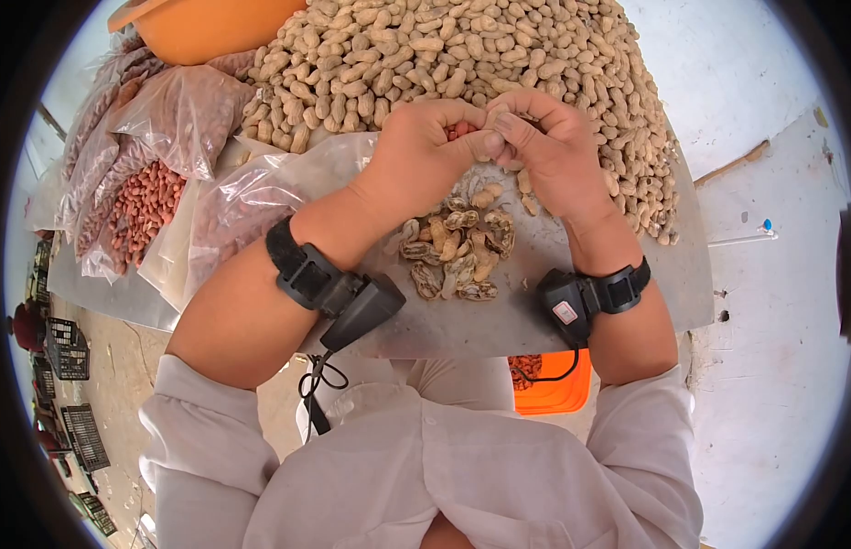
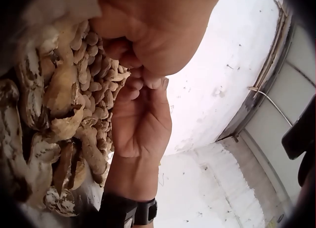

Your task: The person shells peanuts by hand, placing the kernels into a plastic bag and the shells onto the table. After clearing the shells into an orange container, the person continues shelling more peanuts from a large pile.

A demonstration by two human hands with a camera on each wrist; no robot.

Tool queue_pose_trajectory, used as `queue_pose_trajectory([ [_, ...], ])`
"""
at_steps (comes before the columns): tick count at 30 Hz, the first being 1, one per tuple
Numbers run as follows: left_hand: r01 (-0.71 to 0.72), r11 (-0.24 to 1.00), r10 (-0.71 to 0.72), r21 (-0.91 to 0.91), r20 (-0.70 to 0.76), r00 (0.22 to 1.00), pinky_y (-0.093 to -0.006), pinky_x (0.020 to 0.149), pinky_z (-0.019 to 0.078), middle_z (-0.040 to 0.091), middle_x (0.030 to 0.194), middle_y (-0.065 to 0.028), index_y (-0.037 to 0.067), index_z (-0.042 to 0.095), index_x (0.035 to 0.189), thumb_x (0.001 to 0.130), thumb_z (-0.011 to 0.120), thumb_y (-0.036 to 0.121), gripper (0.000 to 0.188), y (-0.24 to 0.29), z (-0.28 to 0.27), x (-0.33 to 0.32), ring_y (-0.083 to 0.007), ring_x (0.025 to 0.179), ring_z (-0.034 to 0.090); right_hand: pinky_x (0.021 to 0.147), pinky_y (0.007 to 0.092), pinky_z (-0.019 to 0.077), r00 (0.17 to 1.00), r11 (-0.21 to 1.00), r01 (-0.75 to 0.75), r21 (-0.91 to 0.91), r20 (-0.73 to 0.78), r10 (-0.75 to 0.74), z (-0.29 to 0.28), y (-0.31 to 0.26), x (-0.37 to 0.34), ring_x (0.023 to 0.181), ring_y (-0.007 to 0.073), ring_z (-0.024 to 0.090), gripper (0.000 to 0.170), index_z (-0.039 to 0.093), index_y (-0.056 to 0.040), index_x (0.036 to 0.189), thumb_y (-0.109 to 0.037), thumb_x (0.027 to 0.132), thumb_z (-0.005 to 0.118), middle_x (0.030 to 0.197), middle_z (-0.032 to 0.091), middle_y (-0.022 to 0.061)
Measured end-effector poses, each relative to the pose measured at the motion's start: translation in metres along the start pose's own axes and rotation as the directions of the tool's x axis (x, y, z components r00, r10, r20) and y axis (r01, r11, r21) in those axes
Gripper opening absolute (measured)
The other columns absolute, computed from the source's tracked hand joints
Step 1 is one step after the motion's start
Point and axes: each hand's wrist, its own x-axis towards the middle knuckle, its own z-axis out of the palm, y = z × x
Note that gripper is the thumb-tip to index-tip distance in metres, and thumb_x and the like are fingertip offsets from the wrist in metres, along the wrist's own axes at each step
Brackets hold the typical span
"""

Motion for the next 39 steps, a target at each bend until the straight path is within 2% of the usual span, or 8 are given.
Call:
queue_pose_trajectory([
  [8,-0.074,0.997,0.073,-0.026,-0.005,0.997,-0.0239,0.056,0.0437,0.063,0.07,-0.0057,0.0,0.065,0.089,0.081,0.065,0.014,0.017,0.001,0.002,0.0,-0.0087,0.06,0.052,0.057,0.0219,0.0472,0.997,0.997,0.055,0.057,-0.055,-0.052,0.003,0.008,-0.001,0.063,0.0088,0.056,0.013,0.06,0.0013,0.093,-0.01,0.086,0.059,0.075,0.063,0.0049],
  [11,-0.065,0.99,0.062,-0.128,-0.029,0.998,-0.0216,0.055,0.0429,0.063,0.071,-0.0034,-0.001,0.065,0.091,0.083,0.062,0.012,0.015,0.015,0.003,-0.004,-0.0069,0.061,0.051,0.06,0.0221,0.0485,0.985,0.978,0.042,0.205,-0.17,-0.007,0.014,0.004,-0.004,0.066,0.0104,0.058,0.016,0.061,0.0031,0.095,-0.009,0.085,0.061,0.078,0.064,0.0074],
  [14,-0.011,0.993,0.003,-0.117,-0.066,0.998,-0.0192,0.056,0.043,0.063,0.072,-0.0016,-0.003,0.064,0.093,0.085,0.061,0.01,0.015,0.016,0.001,-0.005,-0.0049,0.063,0.052,0.062,0.0218,0.0494,0.995,0.928,0.026,0.372,-0.1,0.012,0.013,0.002,-0.002,0.069,0.0114,0.06,0.017,0.061,0.0043,0.095,-0.008,0.083,0.063,0.081,0.065,0.0084],
  [20,-0.042,0.982,0.026,-0.186,-0.089,0.996,-0.0187,0.054,0.0419,0.06,0.068,0.0003,-0.003,0.064,0.094,0.084,0.062,0.009,0.016,0.019,0.003,-0.006,-0.0037,0.061,0.051,0.064,0.0222,0.0506,0.992,0.923,0.047,0.381,-0.127,0.002,0.016,0.005,-0.004,0.071,0.0119,0.061,0.018,0.062,0.0041,0.094,-0.006,0.08,0.066,0.083,0.065,0.0082],
  [23,-0.054,0.975,0.04,-0.215,-0.068,0.997,-0.0156,0.046,0.0352,0.056,0.068,0.0031,-0.003,0.062,0.1,0.087,0.061,0.016,0.022,0.015,0.005,-0.005,-0.0013,0.054,0.045,0.064,0.0224,0.0508,0.99,0.926,0.05,0.374,-0.144,0.005,0.018,0.003,-0.004,0.071,0.0119,0.062,0.017,0.062,0.0037,0.094,-0.006,0.08,0.066,0.084,0.065,0.0087],
  [26,0.026,0.984,-0.047,-0.177,-0.115,0.992,-0.0183,0.052,0.0405,0.06,0.068,0.0008,-0.003,0.065,0.094,0.084,0.062,0.009,0.016,0.017,0.005,-0.004,-0.0032,0.06,0.05,0.063,0.0222,0.0508,0.982,0.89,0.089,0.447,-0.187,-0.004,0.021,0.006,-0.006,0.071,0.0119,0.061,0.016,0.063,0.0035,0.094,-0.006,0.081,0.066,0.085,0.065,0.009],
  [29,0.01,0.931,-0.056,-0.365,-0.117,0.992,-0.018,0.05,0.0378,0.056,0.066,0.0026,-0.003,0.065,0.094,0.084,0.062,0.009,0.016,0.015,0.007,-0.004,-0.0029,0.058,0.046,0.063,0.0223,0.0509,0.98,0.866,0.106,0.488,-0.198,-0.009,0.022,0.009,-0.005,0.071,0.0123,0.061,0.016,0.063,0.0037,0.095,-0.005,0.082,0.065,0.085,0.065,0.0093],
  [39,0.064,0.797,-0.15,-0.6,-0.096,0.984,-0.0189,0.044,0.0324,0.052,0.064,0.0024,-0.003,0.062,0.094,0.085,0.061,0.01,0.016,0.012,0.007,-0.004,-0.0037,0.051,0.042,0.065,0.0233,0.0526,0.986,0.797,0.105,0.595,-0.169,-0.004,0.025,0.013,-0.003,0.072,0.0141,0.063,0.016,0.06,0.0045,0.098,-0.007,0.086,0.059,0.085,0.064,0.0095],
])
